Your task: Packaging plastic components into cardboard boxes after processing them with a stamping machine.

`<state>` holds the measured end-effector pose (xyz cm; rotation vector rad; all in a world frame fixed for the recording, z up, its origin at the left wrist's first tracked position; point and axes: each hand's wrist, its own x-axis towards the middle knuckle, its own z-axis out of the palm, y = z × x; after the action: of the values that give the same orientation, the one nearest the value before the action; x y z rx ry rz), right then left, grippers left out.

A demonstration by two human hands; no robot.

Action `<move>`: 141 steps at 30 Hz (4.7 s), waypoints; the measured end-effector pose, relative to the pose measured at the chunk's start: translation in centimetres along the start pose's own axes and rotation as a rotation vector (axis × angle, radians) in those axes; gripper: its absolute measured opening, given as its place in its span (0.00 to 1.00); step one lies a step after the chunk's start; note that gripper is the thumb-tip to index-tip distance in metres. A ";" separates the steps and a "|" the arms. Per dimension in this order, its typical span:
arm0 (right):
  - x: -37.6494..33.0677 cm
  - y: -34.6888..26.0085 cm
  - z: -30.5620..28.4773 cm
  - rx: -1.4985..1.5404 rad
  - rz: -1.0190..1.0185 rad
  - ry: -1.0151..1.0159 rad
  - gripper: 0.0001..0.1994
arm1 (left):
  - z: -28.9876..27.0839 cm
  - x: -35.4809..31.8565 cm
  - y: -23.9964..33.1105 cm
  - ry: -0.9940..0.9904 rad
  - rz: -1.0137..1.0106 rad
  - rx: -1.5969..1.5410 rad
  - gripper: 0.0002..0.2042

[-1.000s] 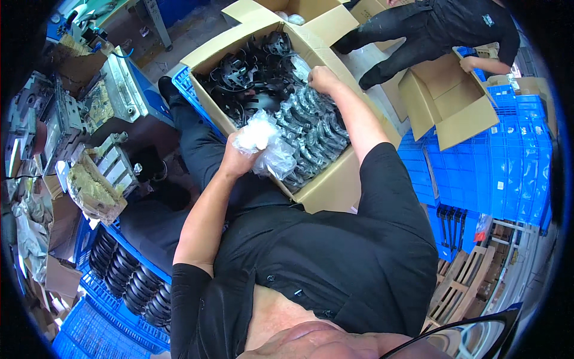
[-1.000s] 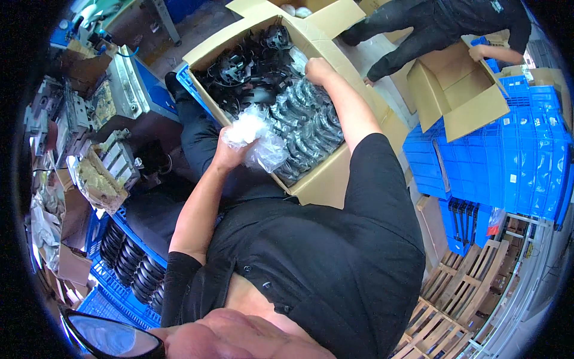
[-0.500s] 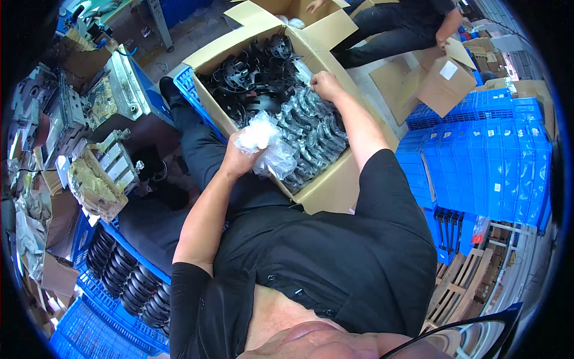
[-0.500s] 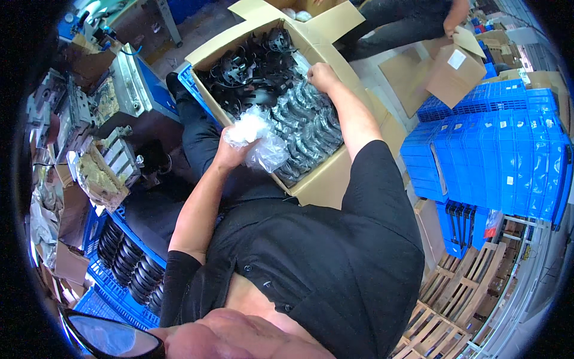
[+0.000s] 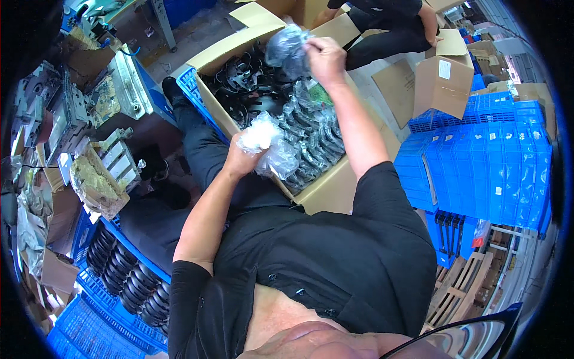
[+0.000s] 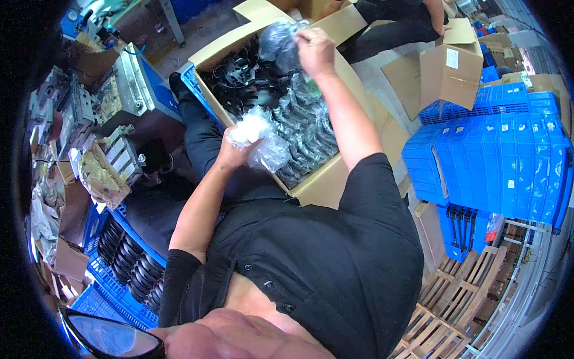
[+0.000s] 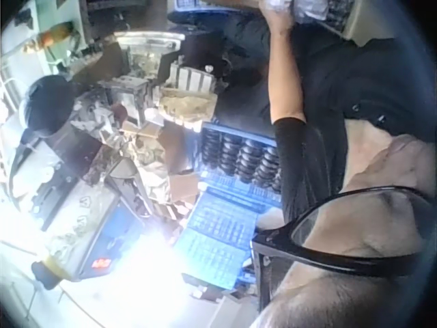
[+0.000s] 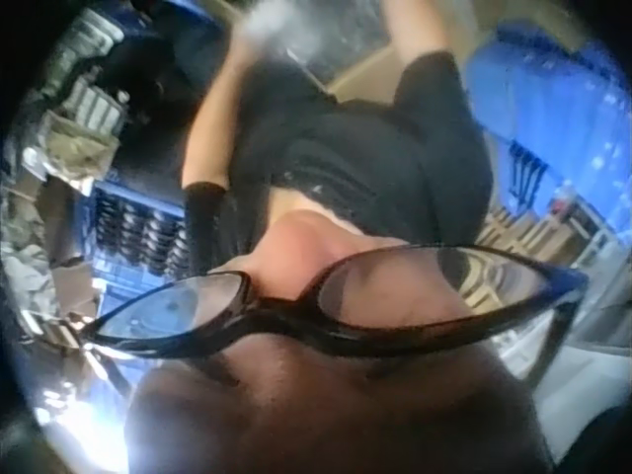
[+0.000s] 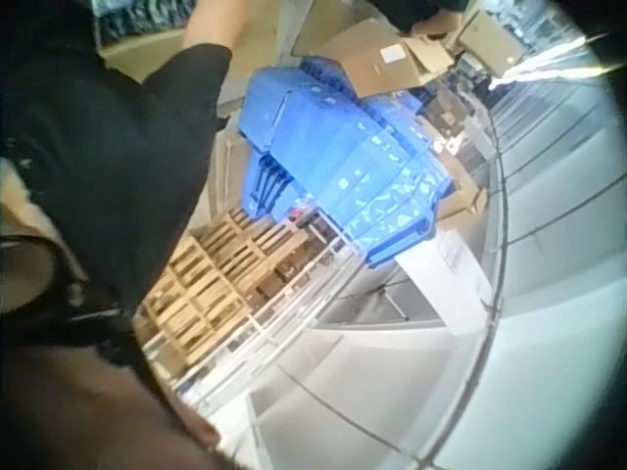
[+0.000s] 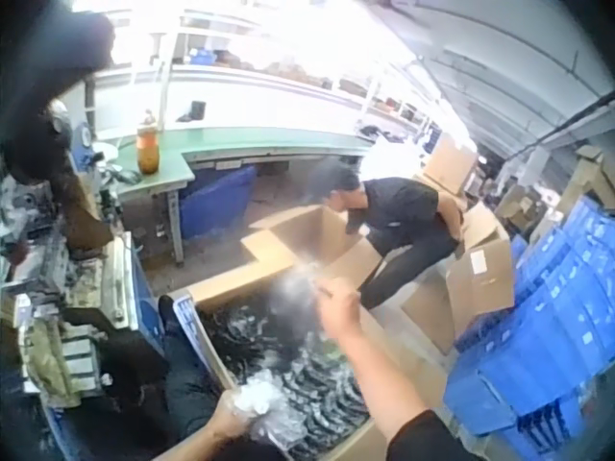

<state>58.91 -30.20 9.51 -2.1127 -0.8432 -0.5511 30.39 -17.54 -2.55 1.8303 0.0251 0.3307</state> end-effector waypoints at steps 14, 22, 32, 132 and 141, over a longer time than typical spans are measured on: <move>-0.9 0.6 4.2 0.022 -0.020 -0.175 0.06 | 0.1 0.1 0.7 0.016 0.027 0.091 0.17; 0.3 -0.7 2.9 0.119 0.080 -0.019 0.06 | -0.9 1.3 3.4 0.142 0.021 -0.027 0.27; -0.6 -1.8 -0.6 0.046 -0.083 -0.028 0.06 | -3.7 4.1 6.3 0.107 0.226 0.295 0.26; 2.4 1.9 1.7 0.053 0.091 -0.040 0.06 | -0.1 -0.1 0.3 -0.113 0.050 0.033 0.11; 0.0 0.0 -2.2 0.189 0.137 0.091 0.06 | -2.2 1.5 2.5 -0.049 0.110 0.237 0.12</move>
<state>58.67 -31.91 10.87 -1.9403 -0.6669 -0.4729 30.96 -15.92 0.69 2.0791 -0.0729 0.3723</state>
